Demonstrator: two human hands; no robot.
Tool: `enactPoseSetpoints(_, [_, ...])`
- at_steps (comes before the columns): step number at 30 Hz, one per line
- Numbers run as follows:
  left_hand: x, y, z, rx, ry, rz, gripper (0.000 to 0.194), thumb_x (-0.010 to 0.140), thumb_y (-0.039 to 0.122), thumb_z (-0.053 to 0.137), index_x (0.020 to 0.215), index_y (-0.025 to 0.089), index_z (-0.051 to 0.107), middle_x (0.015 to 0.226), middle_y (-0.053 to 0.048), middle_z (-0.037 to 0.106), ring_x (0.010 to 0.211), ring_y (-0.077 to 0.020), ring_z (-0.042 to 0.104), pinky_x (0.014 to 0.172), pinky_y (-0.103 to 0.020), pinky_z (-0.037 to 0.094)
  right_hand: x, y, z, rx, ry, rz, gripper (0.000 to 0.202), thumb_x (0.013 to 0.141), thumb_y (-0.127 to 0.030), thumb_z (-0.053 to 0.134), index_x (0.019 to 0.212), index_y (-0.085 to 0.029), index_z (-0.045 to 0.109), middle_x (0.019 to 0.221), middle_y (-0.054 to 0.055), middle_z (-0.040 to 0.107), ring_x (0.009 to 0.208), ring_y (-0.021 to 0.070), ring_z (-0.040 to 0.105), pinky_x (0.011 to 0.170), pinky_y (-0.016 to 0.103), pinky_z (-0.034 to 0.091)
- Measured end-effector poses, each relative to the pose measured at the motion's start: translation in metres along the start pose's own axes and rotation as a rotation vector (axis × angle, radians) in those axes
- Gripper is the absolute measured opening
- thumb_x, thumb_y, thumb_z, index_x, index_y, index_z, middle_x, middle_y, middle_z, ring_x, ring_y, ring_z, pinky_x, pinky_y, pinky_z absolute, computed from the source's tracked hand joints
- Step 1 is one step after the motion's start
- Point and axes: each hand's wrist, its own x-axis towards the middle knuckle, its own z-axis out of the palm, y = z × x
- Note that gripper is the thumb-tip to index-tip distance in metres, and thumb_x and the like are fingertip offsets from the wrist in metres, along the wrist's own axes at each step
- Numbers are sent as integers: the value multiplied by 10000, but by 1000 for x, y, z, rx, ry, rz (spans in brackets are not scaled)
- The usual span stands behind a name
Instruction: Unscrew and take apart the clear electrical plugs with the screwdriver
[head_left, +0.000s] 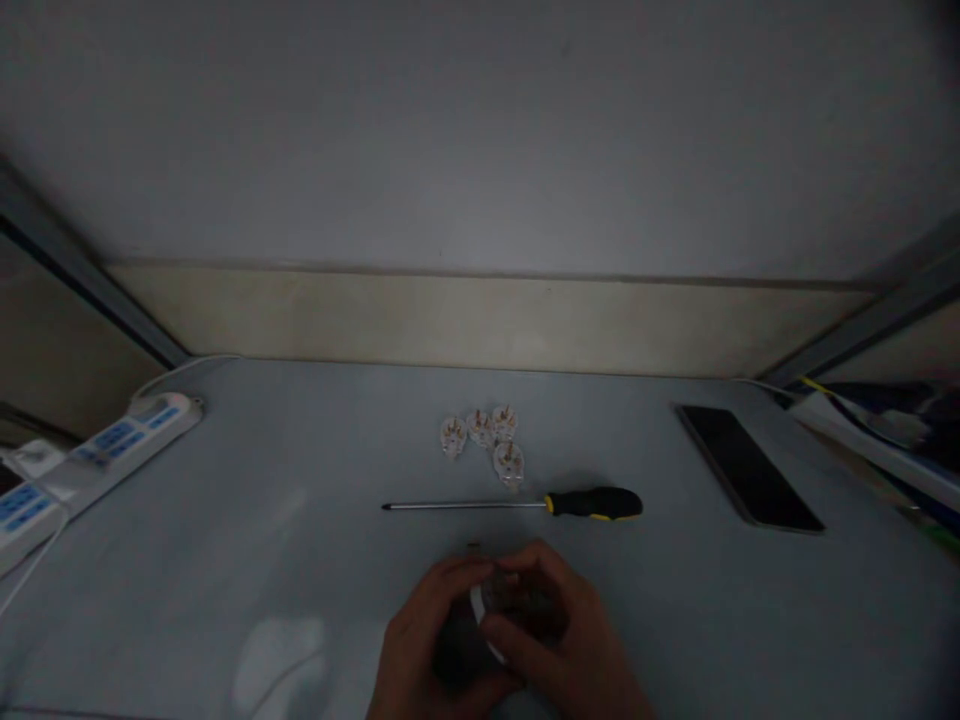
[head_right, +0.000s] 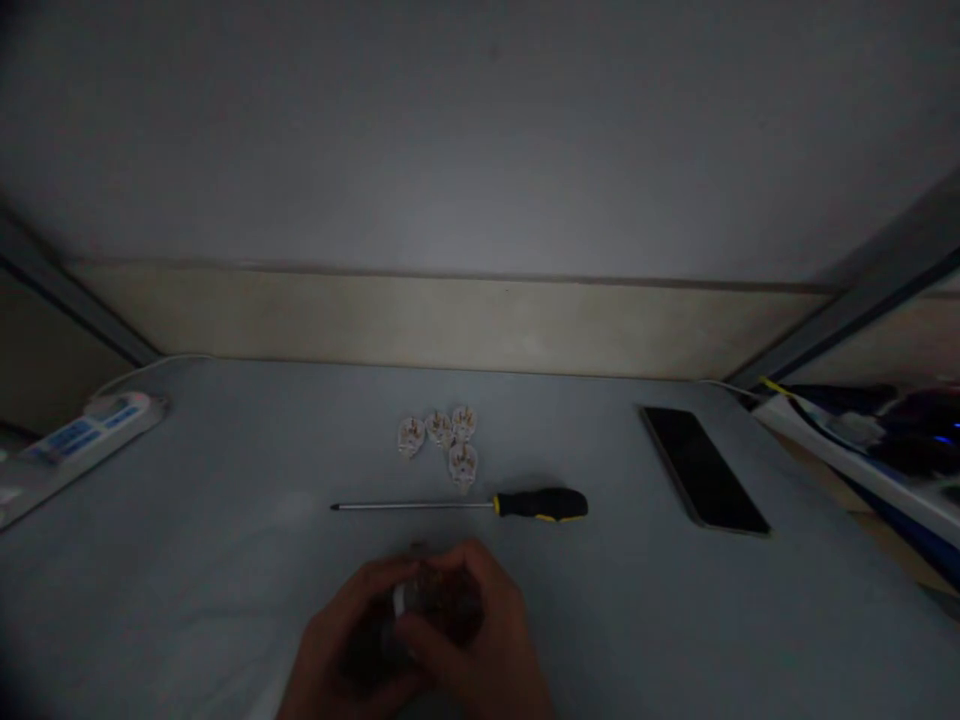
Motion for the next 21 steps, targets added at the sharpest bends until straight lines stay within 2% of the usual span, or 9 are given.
enactPoseSetpoints(3, [-5, -3, 0, -64, 33, -4, 591, 798, 367, 803, 1316, 323, 523, 1217, -94, 690, 1093, -274, 689, 899, -393, 604, 0, 2, -2, 56, -58, 44, 251, 701, -314, 640, 899, -187, 550, 804, 29, 650, 769, 179, 643, 689, 294, 519])
enactPoseSetpoints(6, [-6, -4, -1, -135, 49, -9, 566, 755, 421, 830, 1259, 317, 594, 1177, -96, 716, 1049, -276, 713, 859, -370, 619, -2, 1, -2, 49, -53, 61, 239, 704, -295, 633, 901, -178, 563, 831, 44, 669, 794, 194, 661, 718, 309, 530])
enactPoseSetpoints(10, [-6, -3, -2, -238, 63, -89, 527, 730, 397, 852, 1207, 308, 647, 1150, -92, 730, 1026, -274, 723, 864, -356, 615, -4, 1, -1, 96, -60, 31, 211, 747, -316, 644, 896, -172, 607, 836, 46, 682, 812, 184, 671, 737, 289, 540])
enactPoseSetpoints(13, [-6, -3, -2, -325, 50, -163, 495, 740, 351, 854, 1193, 291, 663, 1164, -98, 726, 1053, -281, 712, 893, -358, 604, -4, 2, -2, 143, -55, 43, 294, 774, -428, 669, 909, -170, 631, 817, 51, 676, 742, 165, 650, 595, 234, 524])
enactPoseSetpoints(16, [-6, -3, -2, -363, 61, -206, 483, 757, 312, 846, 1204, 280, 664, 1200, -106, 710, 1086, -286, 698, 927, -372, 589, -2, 1, -5, 180, -91, 57, 455, 780, -571, 652, 961, -154, 652, 816, 66, 660, 587, 114, 572, 429, 183, 439])
enactPoseSetpoints(18, [-6, -3, -2, -372, 75, -224, 474, 771, 287, 834, 1213, 275, 663, 1242, -113, 687, 1120, -294, 680, 948, -387, 577, 0, -1, -8, 200, -98, 46, 513, 778, -615, 641, 981, -144, 667, 812, 70, 656, 515, 79, 513, 408, 180, 428])
enactPoseSetpoints(21, [-6, -1, -1, -385, 94, -247, 462, 780, 230, 811, 1214, 283, 663, 1303, -110, 641, 1156, -301, 655, 946, -391, 578, 1, -1, -11, 225, -28, 51, 563, 766, -636, 650, 1041, -145, 666, 807, 70, 658, 463, 60, 479, 408, 193, 430])
